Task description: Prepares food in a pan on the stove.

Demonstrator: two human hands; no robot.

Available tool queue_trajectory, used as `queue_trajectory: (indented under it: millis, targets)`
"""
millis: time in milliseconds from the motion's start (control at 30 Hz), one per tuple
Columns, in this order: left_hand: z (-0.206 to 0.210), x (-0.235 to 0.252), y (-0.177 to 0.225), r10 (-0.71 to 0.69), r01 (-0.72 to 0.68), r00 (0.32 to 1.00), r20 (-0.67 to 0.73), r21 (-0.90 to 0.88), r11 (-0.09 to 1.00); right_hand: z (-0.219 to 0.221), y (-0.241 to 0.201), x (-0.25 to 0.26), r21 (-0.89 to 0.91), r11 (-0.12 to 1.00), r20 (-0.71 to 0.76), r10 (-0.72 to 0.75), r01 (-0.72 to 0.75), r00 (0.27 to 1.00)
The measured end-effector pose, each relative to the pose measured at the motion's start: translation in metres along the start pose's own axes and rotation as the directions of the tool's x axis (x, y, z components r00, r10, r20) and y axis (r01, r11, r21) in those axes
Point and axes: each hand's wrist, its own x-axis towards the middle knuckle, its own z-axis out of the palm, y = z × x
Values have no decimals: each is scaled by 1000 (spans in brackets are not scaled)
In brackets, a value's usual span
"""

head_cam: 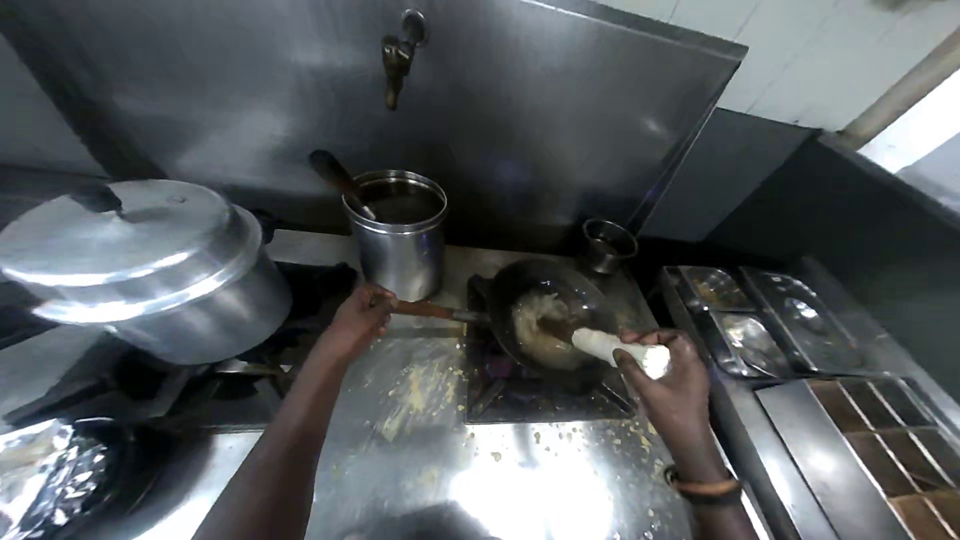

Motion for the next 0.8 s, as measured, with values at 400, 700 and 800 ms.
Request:
queue_trajectory:
  millis: [400, 700, 800]
  targets:
    - [1, -19, 1, -68, 67, 997, 38, 21, 998, 13, -6, -2, -89, 996, 55, -10, 15, 998]
    - [7, -32, -8, -6, 6, 999, 34, 14, 1000, 11, -15, -5, -162, 986, 20, -38, 41, 999]
    - [6, -42, -8, -45, 43, 997, 59, 35, 998, 23, -13, -14, -179, 982, 32, -53, 58, 998]
